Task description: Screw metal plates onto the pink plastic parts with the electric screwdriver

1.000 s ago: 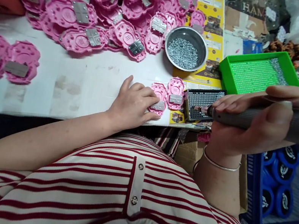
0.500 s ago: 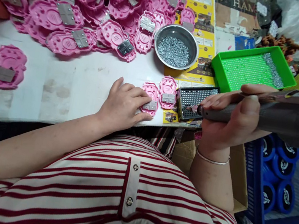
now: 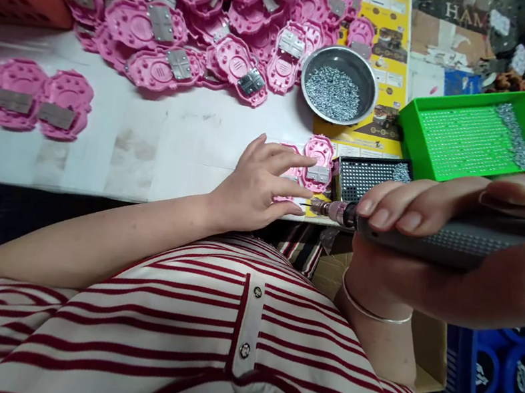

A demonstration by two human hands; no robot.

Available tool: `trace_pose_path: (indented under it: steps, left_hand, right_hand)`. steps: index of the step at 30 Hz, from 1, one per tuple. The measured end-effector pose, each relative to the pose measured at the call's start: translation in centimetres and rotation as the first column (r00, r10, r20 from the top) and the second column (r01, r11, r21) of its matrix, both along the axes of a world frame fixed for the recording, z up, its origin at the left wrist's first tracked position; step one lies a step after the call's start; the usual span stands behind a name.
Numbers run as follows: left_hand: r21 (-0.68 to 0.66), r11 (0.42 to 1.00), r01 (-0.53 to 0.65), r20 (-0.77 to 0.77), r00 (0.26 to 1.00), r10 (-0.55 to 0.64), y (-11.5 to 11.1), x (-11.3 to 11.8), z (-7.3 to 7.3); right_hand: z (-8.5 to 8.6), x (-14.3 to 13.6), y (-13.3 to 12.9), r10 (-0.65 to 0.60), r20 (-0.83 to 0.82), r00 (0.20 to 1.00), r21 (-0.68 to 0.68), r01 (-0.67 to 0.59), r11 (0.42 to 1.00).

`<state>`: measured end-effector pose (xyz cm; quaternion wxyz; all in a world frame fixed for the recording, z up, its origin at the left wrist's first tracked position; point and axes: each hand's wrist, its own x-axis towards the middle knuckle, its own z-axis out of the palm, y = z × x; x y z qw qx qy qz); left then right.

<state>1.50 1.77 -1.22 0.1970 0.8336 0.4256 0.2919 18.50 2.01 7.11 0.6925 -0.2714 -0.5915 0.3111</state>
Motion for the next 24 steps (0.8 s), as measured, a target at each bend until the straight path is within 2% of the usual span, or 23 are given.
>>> trace_pose_path:
  steps: [4, 8, 10, 14, 18, 22, 24]
  left_hand:
    - [-0.078, 0.997, -0.002, 0.042, 0.999, 0.005, -0.1, 0.1, 0.3]
    - [-0.118, 0.993, -0.015, 0.051, 0.998, 0.022, -0.2, -0.2, 0.3]
    - [-0.111, 0.993, -0.026, 0.015, 0.999, 0.028, -0.1, -0.4, 0.1]
    - [-0.117, 0.987, -0.11, -0.124, 0.988, 0.095, 0.3, -0.9, -0.5]
    - [-0.151, 0.978, -0.141, -0.18, 0.977, 0.113, 0.5, -1.2, -0.7]
    - [-0.184, 0.972, -0.148, -0.178, 0.977, 0.115, 0.6, -1.1, -0.5]
    - [-0.194, 0.97, -0.144, -0.174, 0.979, 0.11, 0.7, -1.1, -0.4]
  right_hand:
    - [0.1, -0.1, -0.3, 0.079, 0.052, 0.996, -0.05, -0.076, 0.996]
    - [-0.9, -1.3, -0.6, 0.073, 0.124, 0.99, -0.203, -0.047, 0.978]
    - [-1.5, -2.3, -0.6, 0.092, 0.162, 0.982, -0.264, -0.047, 0.963]
    - [-2.6, -3.5, -0.2, 0.124, 0.184, 0.975, -0.293, -0.066, 0.954]
    - [-3.7, -3.2, 0.3, 0.113, 0.191, 0.975, -0.264, -0.06, 0.963]
    - [-4.5, -3.1, 0.8, -0.009, 0.093, 0.996, -0.126, 0.02, 0.992]
    - [-4.9, -3.4, 1.0, -0.026, 0.06, 0.998, -0.094, 0.032, 0.995]
